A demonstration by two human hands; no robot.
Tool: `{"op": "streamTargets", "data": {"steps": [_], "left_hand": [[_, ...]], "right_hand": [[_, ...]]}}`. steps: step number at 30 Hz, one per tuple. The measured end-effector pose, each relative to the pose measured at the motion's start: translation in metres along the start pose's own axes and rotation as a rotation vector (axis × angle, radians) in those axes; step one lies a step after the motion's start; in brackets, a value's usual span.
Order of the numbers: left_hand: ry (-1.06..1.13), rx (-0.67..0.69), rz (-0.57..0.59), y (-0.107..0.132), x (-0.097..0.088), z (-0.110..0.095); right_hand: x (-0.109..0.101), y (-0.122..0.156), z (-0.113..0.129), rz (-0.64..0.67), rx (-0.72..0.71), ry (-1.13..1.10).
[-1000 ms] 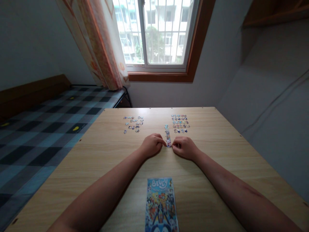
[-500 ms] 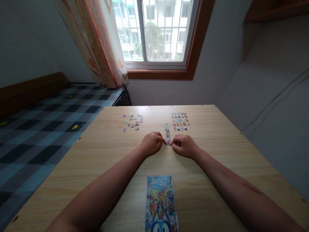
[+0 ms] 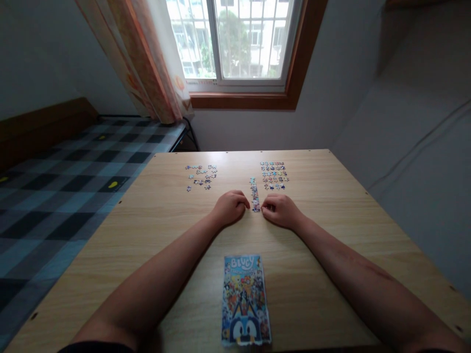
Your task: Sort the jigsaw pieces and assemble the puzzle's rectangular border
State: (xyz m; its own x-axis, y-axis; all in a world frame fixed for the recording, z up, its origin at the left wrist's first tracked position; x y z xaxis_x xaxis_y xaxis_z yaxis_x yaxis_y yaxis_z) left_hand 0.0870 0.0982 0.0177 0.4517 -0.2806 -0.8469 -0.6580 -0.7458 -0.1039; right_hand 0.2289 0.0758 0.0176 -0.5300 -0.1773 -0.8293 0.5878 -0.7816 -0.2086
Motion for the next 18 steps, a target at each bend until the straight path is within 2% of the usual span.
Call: {"op": "streamTargets", "data": {"steps": [10,18], "left_hand": [[0.072,0.001,-0.084,0.0013,-0.0067,0.0023],[0.108,-0.009,-0.085,0.0008,-0.0057,0.0062]], "right_hand": [[-0.0046,0.0011,-0.0055,-0.029,0.01,-0.028],[-0.0042,0.0005,-0.0051,-0.028,0.004,-0.031]]}}
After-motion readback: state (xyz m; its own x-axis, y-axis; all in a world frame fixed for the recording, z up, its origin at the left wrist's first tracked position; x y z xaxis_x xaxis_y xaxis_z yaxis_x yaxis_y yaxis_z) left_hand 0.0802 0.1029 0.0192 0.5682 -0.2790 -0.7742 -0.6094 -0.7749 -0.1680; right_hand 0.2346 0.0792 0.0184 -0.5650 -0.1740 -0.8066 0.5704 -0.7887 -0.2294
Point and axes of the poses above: each hand's wrist, its own y-axis away from the middle knuckle, its own x-axis out of the palm, z = x × y, the point moved 9 cm from there along -y, towards the middle knuckle, and after that the axes turned 14 degrees about z, right-handed, at the moved point
